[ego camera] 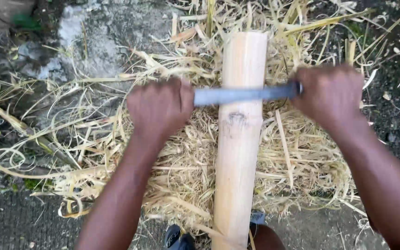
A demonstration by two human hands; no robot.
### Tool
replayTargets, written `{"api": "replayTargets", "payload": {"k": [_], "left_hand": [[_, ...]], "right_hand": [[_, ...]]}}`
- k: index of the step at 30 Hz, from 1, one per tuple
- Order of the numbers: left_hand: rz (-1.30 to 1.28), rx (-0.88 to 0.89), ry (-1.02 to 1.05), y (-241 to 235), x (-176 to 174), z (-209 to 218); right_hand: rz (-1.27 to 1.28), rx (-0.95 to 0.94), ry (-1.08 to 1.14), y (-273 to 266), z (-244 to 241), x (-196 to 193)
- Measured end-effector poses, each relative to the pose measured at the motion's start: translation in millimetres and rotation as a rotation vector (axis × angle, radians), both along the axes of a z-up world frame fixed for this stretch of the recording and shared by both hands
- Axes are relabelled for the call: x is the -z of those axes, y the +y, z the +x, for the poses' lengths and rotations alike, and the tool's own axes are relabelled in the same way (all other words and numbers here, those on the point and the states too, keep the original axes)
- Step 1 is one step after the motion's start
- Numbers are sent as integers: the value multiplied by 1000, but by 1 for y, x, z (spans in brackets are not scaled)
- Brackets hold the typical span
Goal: Scraping the outer layer of a bamboo pole using a machete.
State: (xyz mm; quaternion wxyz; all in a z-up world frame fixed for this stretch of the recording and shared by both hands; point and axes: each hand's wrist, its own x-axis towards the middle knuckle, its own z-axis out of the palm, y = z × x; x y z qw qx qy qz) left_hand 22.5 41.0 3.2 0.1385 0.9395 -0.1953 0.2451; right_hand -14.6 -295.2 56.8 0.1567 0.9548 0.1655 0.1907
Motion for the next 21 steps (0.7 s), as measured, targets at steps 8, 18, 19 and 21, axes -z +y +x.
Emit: {"api": "replayTargets", "payload": {"k": [8, 18, 19, 21], "left_hand": [[-32, 24, 114, 16, 17, -115], [35, -27, -2, -7, -26, 8], [37, -30, -2, -4, -28, -10], [66, 3, 133, 4, -28, -47]], "right_hand": [[217, -110, 150, -6, -80, 57], [118, 127, 109, -18, 23, 26], [120, 125, 109, -12, 6, 26], [227, 20, 152, 2, -28, 27]]}}
